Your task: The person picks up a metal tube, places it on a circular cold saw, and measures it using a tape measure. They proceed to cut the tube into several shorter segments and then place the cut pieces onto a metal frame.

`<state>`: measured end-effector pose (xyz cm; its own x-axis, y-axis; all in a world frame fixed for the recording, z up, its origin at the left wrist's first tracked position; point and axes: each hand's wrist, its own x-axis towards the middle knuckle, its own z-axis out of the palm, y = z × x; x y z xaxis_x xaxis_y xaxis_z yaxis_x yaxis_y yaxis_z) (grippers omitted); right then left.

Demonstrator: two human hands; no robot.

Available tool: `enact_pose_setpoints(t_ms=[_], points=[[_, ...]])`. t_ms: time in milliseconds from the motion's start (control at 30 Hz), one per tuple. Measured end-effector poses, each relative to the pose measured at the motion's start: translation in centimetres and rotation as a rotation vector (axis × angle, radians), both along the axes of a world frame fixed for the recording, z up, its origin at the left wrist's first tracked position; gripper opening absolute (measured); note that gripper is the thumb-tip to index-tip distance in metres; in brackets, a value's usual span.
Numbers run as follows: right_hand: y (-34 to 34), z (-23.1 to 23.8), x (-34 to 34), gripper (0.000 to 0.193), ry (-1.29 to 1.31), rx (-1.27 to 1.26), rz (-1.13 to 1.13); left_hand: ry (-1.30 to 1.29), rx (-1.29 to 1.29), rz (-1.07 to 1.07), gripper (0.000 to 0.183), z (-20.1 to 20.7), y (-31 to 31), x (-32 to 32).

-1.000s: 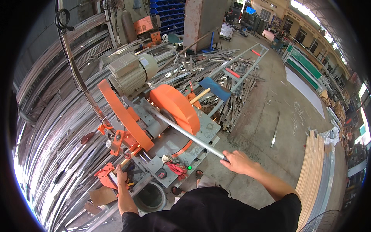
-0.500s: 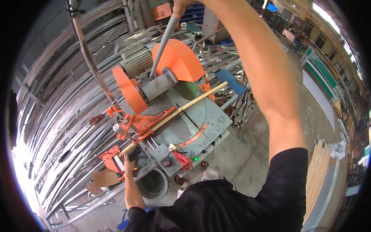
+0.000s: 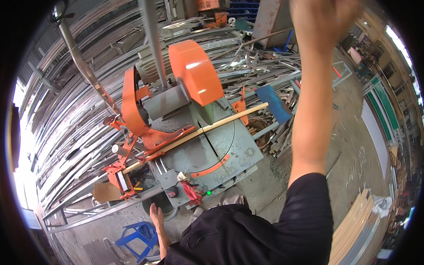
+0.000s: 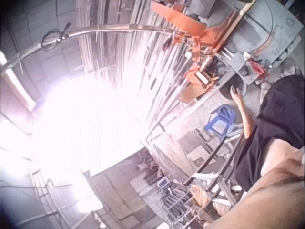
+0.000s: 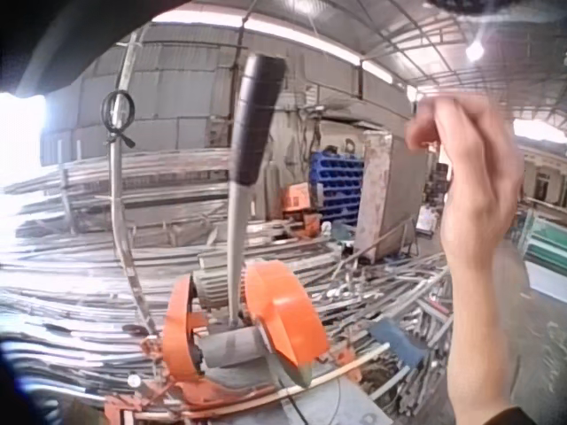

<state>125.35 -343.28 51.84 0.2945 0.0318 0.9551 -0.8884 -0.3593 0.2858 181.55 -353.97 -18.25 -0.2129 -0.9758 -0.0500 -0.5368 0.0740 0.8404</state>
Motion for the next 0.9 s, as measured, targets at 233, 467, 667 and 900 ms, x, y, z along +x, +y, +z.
enact_pose_setpoints(t_ms=[233,467,667,900], points=[[8.4,-52.3,-30.0,0.02,-0.882,1.132,-0.718,-0.167,0.355,0.097,0.014,3.2,14.2,-3.6],[4.2,-66.5,-22.9,0.035,-0.362,1.567,-0.927,-0.212,0.589,-0.142,0.029,7.6,20.3,-18.8],[2.2,-66.5,-25.2,0.031,-0.176,1.53,-0.934,-0.63,0.468,-0.347,0.043,0.6,21.6,-31.6],[4.7,-67.6,-27.5,0.028,-0.035,1.566,-0.821,-0.432,0.536,-0.037,0.042,-10.6,23.5,-34.0]])
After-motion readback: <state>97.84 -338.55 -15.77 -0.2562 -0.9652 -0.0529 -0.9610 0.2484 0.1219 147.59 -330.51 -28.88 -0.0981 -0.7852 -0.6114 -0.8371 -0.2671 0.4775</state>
